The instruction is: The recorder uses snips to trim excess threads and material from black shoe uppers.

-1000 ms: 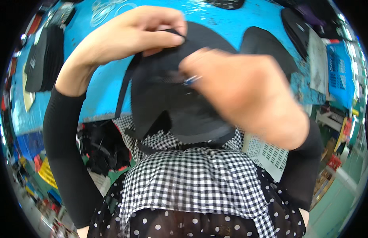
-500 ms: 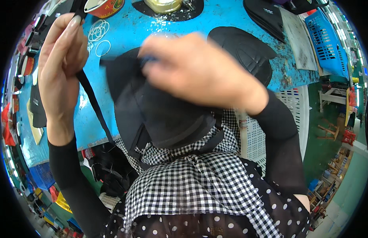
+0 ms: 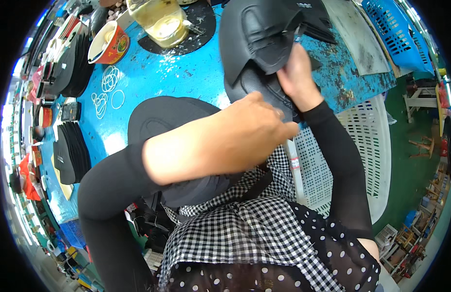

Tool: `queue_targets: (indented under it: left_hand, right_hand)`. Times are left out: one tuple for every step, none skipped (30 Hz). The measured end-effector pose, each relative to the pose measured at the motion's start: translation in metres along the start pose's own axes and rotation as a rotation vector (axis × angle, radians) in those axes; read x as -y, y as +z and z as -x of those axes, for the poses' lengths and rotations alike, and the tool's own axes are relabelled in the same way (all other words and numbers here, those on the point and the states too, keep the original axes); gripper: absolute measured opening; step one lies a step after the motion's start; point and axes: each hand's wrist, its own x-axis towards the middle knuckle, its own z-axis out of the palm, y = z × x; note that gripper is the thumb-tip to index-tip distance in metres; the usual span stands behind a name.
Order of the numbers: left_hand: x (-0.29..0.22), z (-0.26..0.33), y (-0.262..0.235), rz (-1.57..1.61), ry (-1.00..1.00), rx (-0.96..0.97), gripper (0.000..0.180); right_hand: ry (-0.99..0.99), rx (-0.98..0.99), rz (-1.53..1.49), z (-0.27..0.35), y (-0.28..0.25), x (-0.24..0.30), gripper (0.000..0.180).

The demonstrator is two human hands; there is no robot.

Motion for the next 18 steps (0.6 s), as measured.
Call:
queue_targets:
  left_hand:
    - [0.014, -0.006, 0.019, -0.073, -0.002, -0.041, 0.022]
    - [0.018, -0.014, 0.017, -0.038, -0.053, 0.073, 0.023]
    - [0.020, -0.019, 0.017, -0.001, -0.105, 0.186, 0.025]
    - [0.022, -0.016, 0.021, 0.006, -0.110, 0.197, 0.025]
    - [0.024, -0.008, 0.027, -0.073, -0.073, 0.139, 0.026]
    - [0.023, -0.004, 0.029, -0.157, -0.037, 0.080, 0.027]
    - [0.022, -0.004, 0.030, -0.150, -0.040, 0.084, 0.027]
    - [0.020, -0.006, 0.027, -0.146, -0.020, 0.089, 0.028]
    - [0.020, -0.005, 0.026, -0.139, -0.006, 0.096, 0.028]
    - [0.021, -0.006, 0.028, -0.137, -0.008, 0.095, 0.028]
    - [0.021, -0.006, 0.030, -0.153, -0.018, 0.086, 0.028]
    - [0.021, -0.005, 0.032, -0.168, -0.031, 0.075, 0.027]
    - [0.022, -0.004, 0.033, -0.166, -0.039, 0.073, 0.027]
    - [0.022, -0.004, 0.033, -0.174, -0.051, 0.088, 0.026]
    - [0.020, -0.006, 0.032, -0.181, -0.049, 0.103, 0.026]
    - [0.019, -0.004, 0.032, -0.177, -0.053, 0.107, 0.026]
    - [0.017, -0.004, 0.028, -0.171, -0.064, 0.134, 0.025]
    - [0.017, -0.006, 0.026, -0.164, -0.070, 0.162, 0.023]
  right_hand:
    - [-0.063, -0.020, 0.082, 0.009, 0.009, -0.006, 0.027]
    - [-0.455, 0.022, 0.564, 0.010, 0.011, -0.015, 0.021]
    - [-0.203, 0.110, 0.315, 0.011, 0.008, -0.016, 0.021]
    - [-0.242, 0.129, 0.422, 0.008, 0.008, -0.016, 0.022]
    - [-0.277, 0.148, 0.537, 0.008, 0.015, -0.008, 0.024]
    - [-0.279, 0.175, 0.582, -0.002, 0.012, 0.000, 0.024]
    - [-0.282, 0.203, 0.627, -0.022, 0.003, 0.005, 0.024]
    - [-0.275, 0.105, 0.481, -0.048, -0.012, 0.003, 0.025]
    - [-0.260, 0.020, 0.557, -0.067, -0.028, 0.005, 0.036]
    - [-0.313, -0.018, 0.572, -0.079, -0.034, 0.001, 0.029]
    - [-0.364, -0.052, 0.585, -0.084, -0.036, -0.004, 0.021]
    - [-0.335, 0.035, 0.630, -0.073, -0.021, -0.006, 0.020]
    - [-0.308, 0.122, 0.676, -0.054, -0.008, -0.009, 0.026]
    - [-0.316, 0.199, 0.811, -0.030, 0.004, -0.008, 0.028]
    - [-0.165, 0.251, 0.670, -0.015, 0.006, -0.014, 0.027]
    - [-0.206, 0.263, 0.671, -0.001, 0.012, -0.023, 0.026]
    - [-0.252, 0.278, 0.677, 0.009, 0.017, -0.026, 0.025]
    - [-0.236, 0.274, 0.770, 0.002, 0.009, -0.017, 0.023]
